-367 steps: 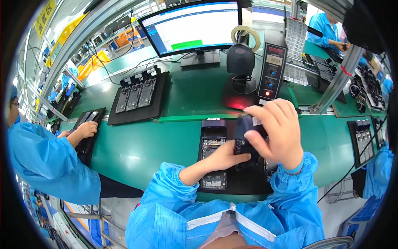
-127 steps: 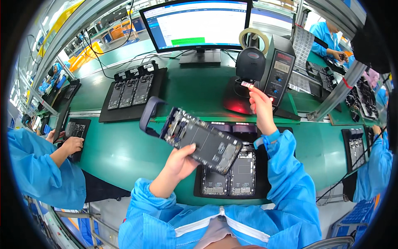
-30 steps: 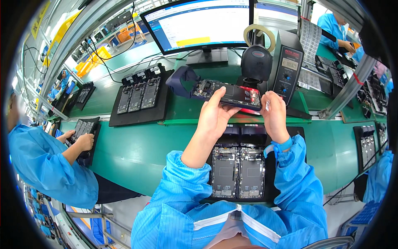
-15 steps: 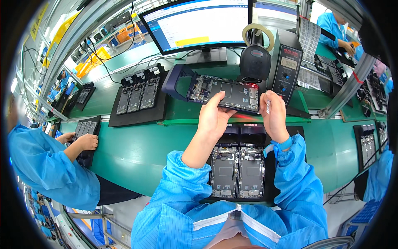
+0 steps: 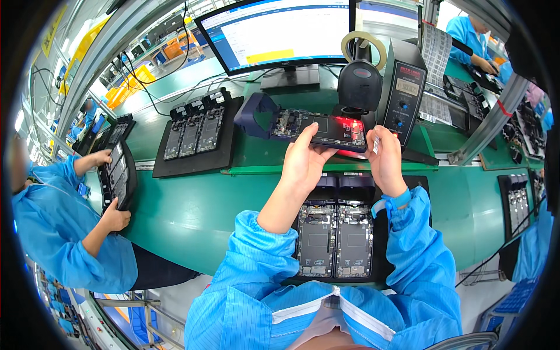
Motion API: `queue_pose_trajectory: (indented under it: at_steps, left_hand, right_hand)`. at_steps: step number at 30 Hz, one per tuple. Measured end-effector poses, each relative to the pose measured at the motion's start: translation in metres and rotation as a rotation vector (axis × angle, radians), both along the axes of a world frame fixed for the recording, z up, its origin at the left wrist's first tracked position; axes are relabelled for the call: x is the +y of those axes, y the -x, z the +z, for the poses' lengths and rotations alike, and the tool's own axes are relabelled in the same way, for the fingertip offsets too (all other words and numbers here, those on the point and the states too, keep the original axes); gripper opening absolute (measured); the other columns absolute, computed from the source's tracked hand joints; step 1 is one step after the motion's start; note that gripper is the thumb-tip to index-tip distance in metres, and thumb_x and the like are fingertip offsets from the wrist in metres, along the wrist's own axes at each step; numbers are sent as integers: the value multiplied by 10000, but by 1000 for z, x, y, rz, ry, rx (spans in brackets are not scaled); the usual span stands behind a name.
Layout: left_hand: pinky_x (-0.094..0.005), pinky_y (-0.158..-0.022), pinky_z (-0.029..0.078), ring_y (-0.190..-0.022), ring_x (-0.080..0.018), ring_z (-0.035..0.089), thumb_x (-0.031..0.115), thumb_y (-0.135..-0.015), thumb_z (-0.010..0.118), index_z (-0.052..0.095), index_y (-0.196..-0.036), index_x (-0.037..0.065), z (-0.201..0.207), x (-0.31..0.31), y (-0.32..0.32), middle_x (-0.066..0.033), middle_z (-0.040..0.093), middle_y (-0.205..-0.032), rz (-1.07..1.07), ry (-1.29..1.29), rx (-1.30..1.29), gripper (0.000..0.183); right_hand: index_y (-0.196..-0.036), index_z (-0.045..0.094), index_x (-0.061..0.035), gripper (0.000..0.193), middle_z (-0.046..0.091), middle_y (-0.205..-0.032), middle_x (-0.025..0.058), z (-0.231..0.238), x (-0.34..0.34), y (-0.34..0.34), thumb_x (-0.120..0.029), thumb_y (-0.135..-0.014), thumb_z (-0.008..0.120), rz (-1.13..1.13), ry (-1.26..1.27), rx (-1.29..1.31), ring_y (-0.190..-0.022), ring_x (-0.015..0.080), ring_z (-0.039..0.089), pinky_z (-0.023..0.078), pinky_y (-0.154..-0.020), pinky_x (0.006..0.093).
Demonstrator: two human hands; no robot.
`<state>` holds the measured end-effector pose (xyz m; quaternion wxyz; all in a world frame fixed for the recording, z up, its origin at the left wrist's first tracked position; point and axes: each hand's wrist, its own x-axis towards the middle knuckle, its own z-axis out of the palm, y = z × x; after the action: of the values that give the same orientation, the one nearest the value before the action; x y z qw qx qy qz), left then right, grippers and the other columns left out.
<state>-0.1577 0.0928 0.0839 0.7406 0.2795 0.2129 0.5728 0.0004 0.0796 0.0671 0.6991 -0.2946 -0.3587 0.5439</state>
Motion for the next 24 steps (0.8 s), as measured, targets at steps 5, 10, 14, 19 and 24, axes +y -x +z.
queue_pose_trajectory:
  at_steps: [5,10,14,19,24]
  left_hand:
    - [-415,-908,390,-987,-219,484,191,-865,437,485,-1003,2,-2,2,0,-111,516,-1013,1,19,-1,239]
    - [-423,-922,374,-1006,-228,475,197,-862,439,474,-1026,-1,-4,4,-2,-118,505,-1036,23,73,15,260]
    - [-436,-928,362,-999,-227,475,186,-853,456,476,-1017,0,-9,6,-1,-114,505,-1031,34,100,4,249]
    - [-437,-909,366,-982,-217,477,161,-839,479,485,-1004,12,-14,7,-3,-101,505,-1021,67,116,26,221]
    - [-419,-871,394,-949,-206,496,142,-833,485,499,-1003,18,-12,5,-4,-93,523,-1003,90,113,47,211]
  right_hand:
    - [-653,458,-97,211,410,-614,-34,3,-2,2,-203,-836,457,-5,36,-10,-584,54,407,371,-554,238]
    - [-645,463,-105,212,421,-619,-34,-5,4,-1,-205,-832,473,3,57,-6,-593,58,424,384,-563,248]
    - [-648,472,-109,204,435,-624,-33,-12,8,-1,-203,-829,483,33,42,7,-596,60,436,384,-562,243]
    - [-646,471,-106,211,437,-621,-31,-10,7,0,-205,-832,480,31,51,11,-595,62,440,386,-565,239]
    - [-641,464,-95,219,429,-614,-23,-5,4,1,-204,-830,471,-13,76,-1,-582,67,428,387,-552,242]
